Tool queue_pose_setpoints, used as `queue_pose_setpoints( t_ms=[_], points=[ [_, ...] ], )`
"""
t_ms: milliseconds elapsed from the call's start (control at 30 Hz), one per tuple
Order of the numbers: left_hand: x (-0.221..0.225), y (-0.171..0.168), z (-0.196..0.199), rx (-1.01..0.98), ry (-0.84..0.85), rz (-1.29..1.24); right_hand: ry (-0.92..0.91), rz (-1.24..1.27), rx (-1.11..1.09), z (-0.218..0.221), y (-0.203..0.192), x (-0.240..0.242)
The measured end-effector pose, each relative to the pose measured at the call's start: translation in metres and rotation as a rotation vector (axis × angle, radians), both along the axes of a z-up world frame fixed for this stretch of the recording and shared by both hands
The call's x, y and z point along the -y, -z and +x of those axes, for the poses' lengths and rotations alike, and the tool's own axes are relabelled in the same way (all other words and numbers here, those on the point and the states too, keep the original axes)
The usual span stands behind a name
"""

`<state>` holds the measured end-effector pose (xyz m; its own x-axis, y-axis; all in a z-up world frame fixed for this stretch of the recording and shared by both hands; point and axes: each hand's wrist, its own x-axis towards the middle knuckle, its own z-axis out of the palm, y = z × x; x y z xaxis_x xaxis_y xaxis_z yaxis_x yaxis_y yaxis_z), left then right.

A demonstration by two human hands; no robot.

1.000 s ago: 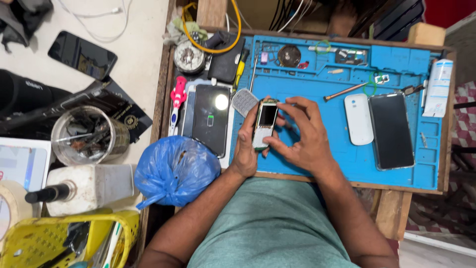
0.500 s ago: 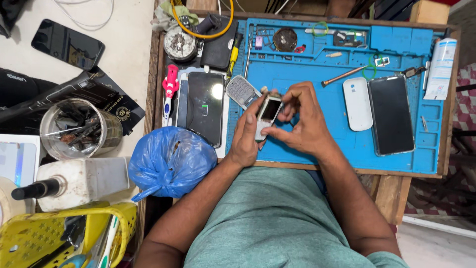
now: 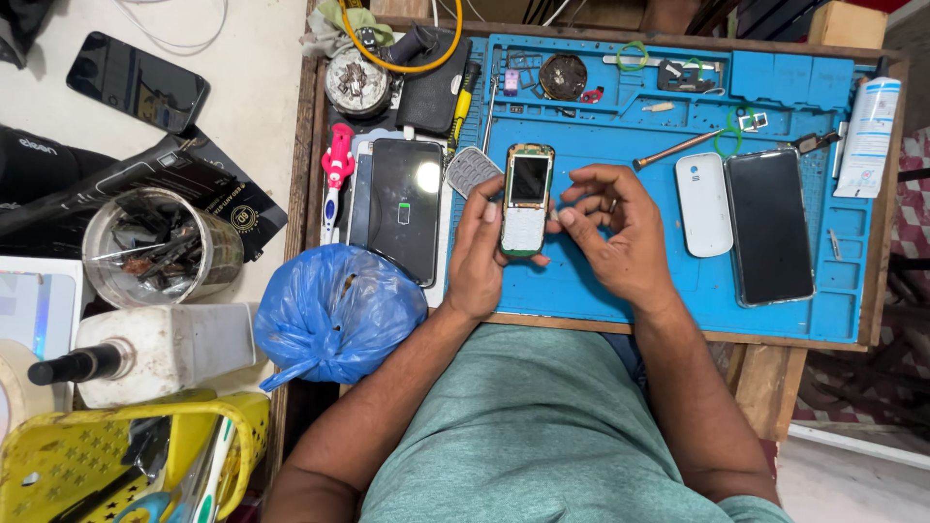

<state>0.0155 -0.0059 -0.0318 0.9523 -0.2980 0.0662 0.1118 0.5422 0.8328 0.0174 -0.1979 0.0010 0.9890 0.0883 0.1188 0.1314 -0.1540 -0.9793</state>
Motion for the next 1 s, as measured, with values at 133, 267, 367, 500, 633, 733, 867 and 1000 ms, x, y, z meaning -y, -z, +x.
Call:
queue_pose_setpoints(
  t_ms=[133, 267, 367, 500, 633, 733, 867, 1000],
  points=[
    [0.004, -0.007, 0.0, 0.0, 0.005, 0.034, 0.0, 0.113, -0.023, 0.004, -0.001, 0.0],
    [0.004, -0.016, -0.006, 0.151, -0.035, 0.212, 0.038, 0.226, -0.069, 0.002, 0.005, 0.005],
    [0.001, -0.024, -0.01, 0.417, -0.167, 0.511, -0.029, 0.317, -0.03, 0.001, 0.01, 0.011],
    [0.003, -0.032, -0.013, 0.601, -0.303, 0.771, -0.129, 0.404, 0.01, -0.002, 0.013, 0.017],
    [0.005, -0.034, -0.011, 0.543, -0.368, 0.739, -0.121, 0.448, -0.073, 0.0, 0.009, 0.015],
    [0.004, -0.029, -0.012, 0.529, -0.388, 0.706, -0.106, 0.429, -0.075, 0.002, 0.005, 0.012],
    [0.001, -0.018, -0.01, 0.307, -0.162, 0.472, -0.038, 0.278, -0.04, 0.001, 0.002, 0.008],
    [0.001, -0.008, -0.006, 0.039, 0.05, 0.072, 0.027, 0.197, 0.031, 0.0, 0.003, 0.006]
  ],
)
